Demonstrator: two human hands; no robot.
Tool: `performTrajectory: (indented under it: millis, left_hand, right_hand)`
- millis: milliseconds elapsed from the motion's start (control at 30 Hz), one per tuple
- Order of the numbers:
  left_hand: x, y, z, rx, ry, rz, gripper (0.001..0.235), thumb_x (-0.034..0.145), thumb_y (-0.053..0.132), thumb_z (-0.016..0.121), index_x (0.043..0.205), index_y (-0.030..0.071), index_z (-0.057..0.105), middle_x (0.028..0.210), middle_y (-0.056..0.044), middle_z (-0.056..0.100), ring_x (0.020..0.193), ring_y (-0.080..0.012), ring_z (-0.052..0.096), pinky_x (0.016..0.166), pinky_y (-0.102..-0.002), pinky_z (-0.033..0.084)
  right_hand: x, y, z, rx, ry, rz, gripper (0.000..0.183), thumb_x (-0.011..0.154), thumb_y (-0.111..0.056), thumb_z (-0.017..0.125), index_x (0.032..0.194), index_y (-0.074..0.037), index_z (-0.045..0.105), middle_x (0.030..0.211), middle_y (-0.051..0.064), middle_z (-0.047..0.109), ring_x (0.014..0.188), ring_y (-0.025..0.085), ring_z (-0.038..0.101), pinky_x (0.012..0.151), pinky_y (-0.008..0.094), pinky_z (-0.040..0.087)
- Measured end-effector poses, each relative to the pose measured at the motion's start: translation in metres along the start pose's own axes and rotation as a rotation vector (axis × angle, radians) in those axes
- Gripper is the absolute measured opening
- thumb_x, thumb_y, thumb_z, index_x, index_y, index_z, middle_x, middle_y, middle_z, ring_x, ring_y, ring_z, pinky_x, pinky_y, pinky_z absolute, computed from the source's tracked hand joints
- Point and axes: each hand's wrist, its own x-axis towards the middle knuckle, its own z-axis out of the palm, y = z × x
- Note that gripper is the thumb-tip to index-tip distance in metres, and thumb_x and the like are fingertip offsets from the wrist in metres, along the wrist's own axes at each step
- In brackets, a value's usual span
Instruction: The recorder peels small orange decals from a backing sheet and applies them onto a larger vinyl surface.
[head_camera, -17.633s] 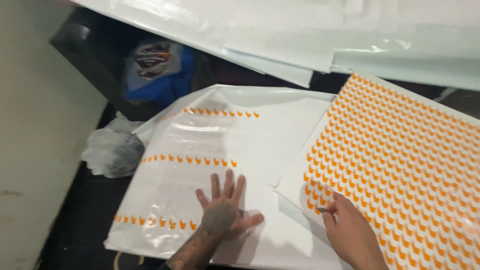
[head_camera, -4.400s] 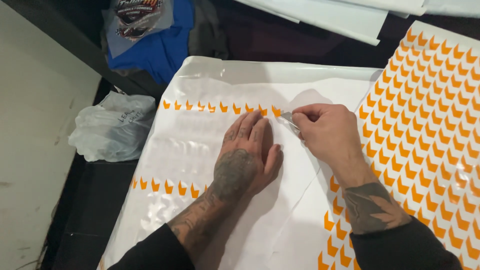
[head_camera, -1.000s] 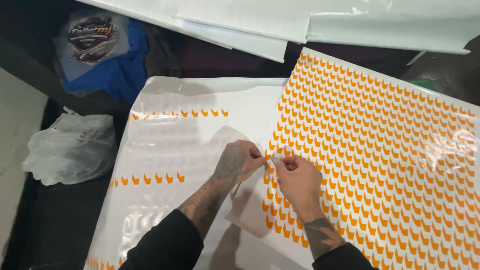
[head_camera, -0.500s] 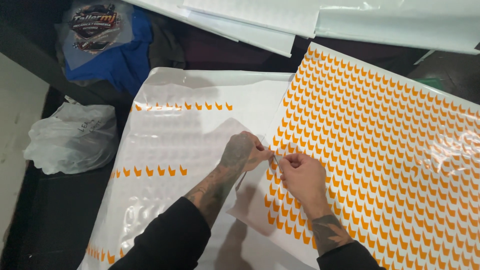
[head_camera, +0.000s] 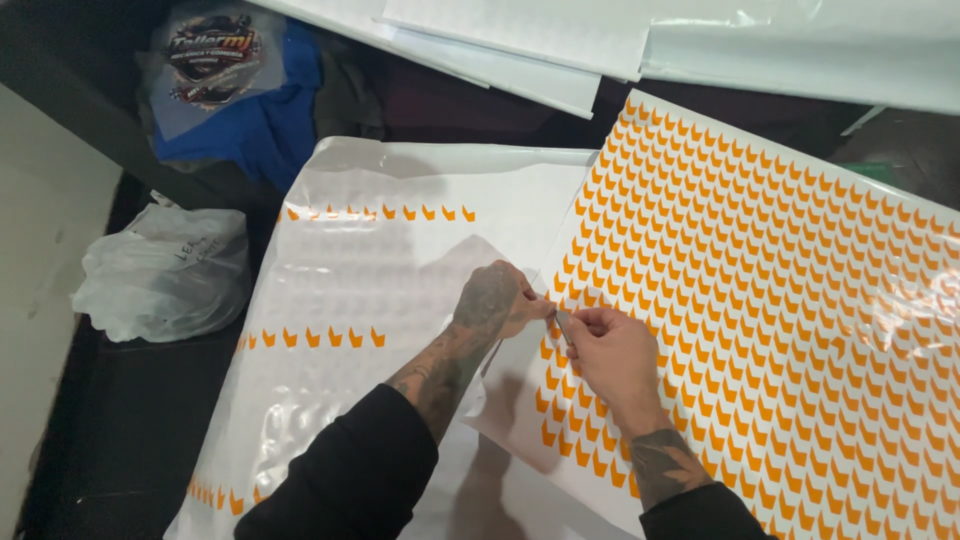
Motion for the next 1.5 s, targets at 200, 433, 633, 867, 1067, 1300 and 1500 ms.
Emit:
performTrajectory:
  millis: [200,433,633,867,1067,1300,1500]
  left_hand:
    - [-0.015,-0.006,-0.019,-0.128,-0.002,0.081,0.041,0.073,0.047,0.081,0.086,0.008,0.081,0.08,-0.012,0.077,0.073,-0.0244,0.075,0.069,-0.036,0.059]
    - [-0.017,-0.042,-0.043,-0.231,0.207,0.217,0.035,0.086,0.039,0.076,0.096,0.005,0.078,0.084,-0.008,0.078,0.075,-0.0203,0.077,0.07,-0.033,0.061]
    - [0.001,-0.059,-0.042,0.276,0.561,0.329,0.044,0.084,0.026,0.078,0.123,0.008,0.068,0.122,-0.018,0.067,0.111,-0.037,0.06,0.097,-0.047,0.05]
    - [0.003,-0.053,-0.04,0.388,0.44,0.291,0.064,0.087,0.032,0.072,0.14,0.004,0.052,0.143,-0.022,0.049,0.133,-0.0423,0.044,0.108,-0.055,0.038]
    - [0.005,-0.054,-0.042,0.385,0.425,0.283,0.064,0.087,0.033,0.072,0.14,0.004,0.051,0.143,-0.021,0.048,0.133,-0.0421,0.043,0.107,-0.055,0.038]
    - [0.009,-0.055,-0.041,0.421,0.423,0.298,0.067,0.087,0.033,0.07,0.141,0.002,0.048,0.141,-0.023,0.048,0.132,-0.0419,0.044,0.108,-0.054,0.038]
    - [0.012,-0.053,-0.043,0.445,0.367,0.247,0.071,0.087,0.036,0.069,0.143,0.001,0.045,0.142,-0.023,0.046,0.132,-0.0422,0.042,0.108,-0.054,0.038]
  right_hand:
    - [0.01,0.014,-0.005,0.082,-0.115,-0.071,0.019,0.09,-0.019,0.072,0.098,-0.001,0.076,0.068,0.007,0.071,0.052,0.012,0.061,0.047,0.027,0.048]
    - [0.061,-0.029,0.002,0.068,-0.18,-0.129,0.021,0.092,-0.02,0.072,0.098,0.0,0.076,0.068,0.006,0.07,0.053,0.011,0.06,0.048,0.026,0.047]
    - [0.107,-0.067,0.044,-0.15,-0.223,-0.16,0.023,0.092,-0.022,0.071,0.103,-0.002,0.076,0.077,0.006,0.076,0.061,0.013,0.071,0.05,0.028,0.052]
    - [0.121,-0.087,0.06,-0.231,-0.246,-0.203,0.02,0.09,-0.019,0.07,0.102,-0.005,0.079,0.079,0.004,0.077,0.065,0.01,0.073,0.056,0.024,0.057]
    - [0.119,-0.094,0.062,-0.295,-0.232,-0.193,0.019,0.09,-0.019,0.072,0.101,-0.005,0.079,0.077,0.006,0.077,0.063,0.01,0.072,0.056,0.025,0.056]
    - [0.119,-0.096,0.064,-0.353,-0.228,-0.182,0.019,0.09,-0.019,0.072,0.101,-0.006,0.08,0.075,0.006,0.077,0.062,0.011,0.071,0.058,0.023,0.055]
    - [0.118,-0.097,0.065,-0.345,-0.219,-0.162,0.019,0.091,-0.019,0.071,0.102,-0.006,0.08,0.076,0.006,0.077,0.062,0.01,0.071,0.058,0.024,0.055]
